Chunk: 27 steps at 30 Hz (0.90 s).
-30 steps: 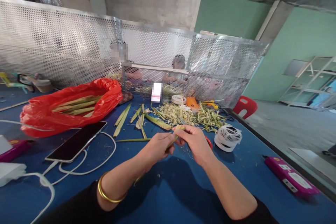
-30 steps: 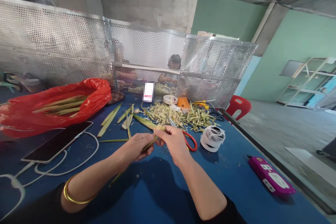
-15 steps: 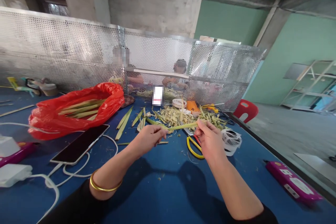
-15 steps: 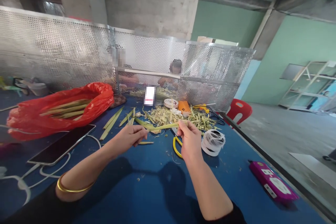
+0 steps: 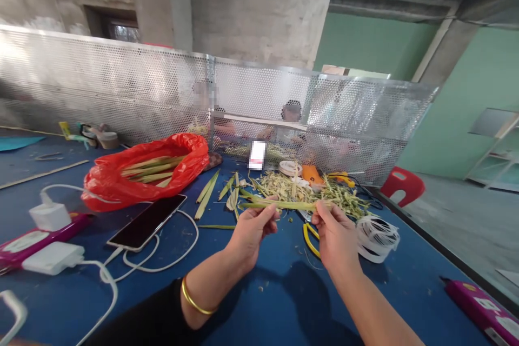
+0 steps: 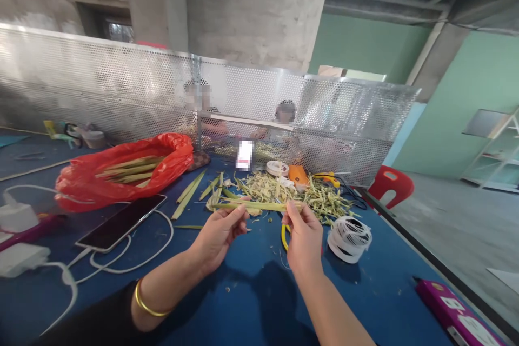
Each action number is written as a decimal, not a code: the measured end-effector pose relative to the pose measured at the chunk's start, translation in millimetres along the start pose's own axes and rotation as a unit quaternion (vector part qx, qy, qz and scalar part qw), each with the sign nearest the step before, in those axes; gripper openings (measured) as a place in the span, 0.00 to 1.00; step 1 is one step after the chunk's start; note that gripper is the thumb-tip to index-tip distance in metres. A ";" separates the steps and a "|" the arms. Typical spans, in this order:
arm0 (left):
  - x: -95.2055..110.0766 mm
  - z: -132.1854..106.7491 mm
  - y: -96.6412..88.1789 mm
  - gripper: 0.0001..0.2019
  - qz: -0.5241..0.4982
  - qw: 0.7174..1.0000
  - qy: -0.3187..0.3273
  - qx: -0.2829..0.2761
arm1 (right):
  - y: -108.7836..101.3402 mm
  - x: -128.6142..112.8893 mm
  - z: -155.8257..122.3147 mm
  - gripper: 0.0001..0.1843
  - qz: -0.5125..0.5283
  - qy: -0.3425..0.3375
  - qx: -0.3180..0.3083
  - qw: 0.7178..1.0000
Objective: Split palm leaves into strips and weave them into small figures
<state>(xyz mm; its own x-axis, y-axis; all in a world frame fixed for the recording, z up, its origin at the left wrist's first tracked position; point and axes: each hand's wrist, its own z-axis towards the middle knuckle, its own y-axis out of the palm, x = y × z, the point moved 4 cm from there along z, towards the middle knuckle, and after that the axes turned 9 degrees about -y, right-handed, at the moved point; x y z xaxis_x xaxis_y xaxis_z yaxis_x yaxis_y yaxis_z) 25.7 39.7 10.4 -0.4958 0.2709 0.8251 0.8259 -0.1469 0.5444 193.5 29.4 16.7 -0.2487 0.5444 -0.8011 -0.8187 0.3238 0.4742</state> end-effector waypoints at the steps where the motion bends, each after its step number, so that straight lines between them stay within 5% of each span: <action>1: 3.3 0.5 -1.5 0.18 -0.027 1.000 0.009 0.009 | 2.0 1.3 -2.8 0.12 -0.006 0.003 -0.016 1.000; 12: 33.9 -2.5 -17.4 0.13 -0.076 0.982 0.130 0.115 | 15.0 11.3 -22.2 0.12 -0.101 0.057 -0.178 0.977; 17: 44.0 -2.7 -15.7 0.11 -0.094 0.979 0.165 0.071 | 33.1 17.5 -43.6 0.15 -0.174 0.107 -0.363 0.909; 21: 46.6 -7.5 -10.0 0.10 -0.054 0.988 0.136 0.051 | 40.2 12.5 -49.9 0.12 -0.220 0.014 -0.465 0.858; 24: 37.8 -10.0 -1.5 0.10 0.047 0.997 0.056 0.008 | 35.2 3.9 -37.9 0.13 -0.263 -0.080 -0.415 0.867; 27: 18.2 -12.8 7.4 0.10 0.155 0.985 -0.052 -0.052 | 24.5 0.4 -23.1 0.15 -0.270 -0.047 -0.309 0.911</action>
<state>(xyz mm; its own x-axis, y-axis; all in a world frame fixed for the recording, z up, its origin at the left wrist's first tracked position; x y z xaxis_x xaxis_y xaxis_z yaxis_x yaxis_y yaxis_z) 19.4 31.3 31.4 -0.1899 0.2923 0.9373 0.8982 -0.3337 0.2861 161.3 19.7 19.6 0.2979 0.5075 -0.8085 -0.9508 0.0819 -0.2989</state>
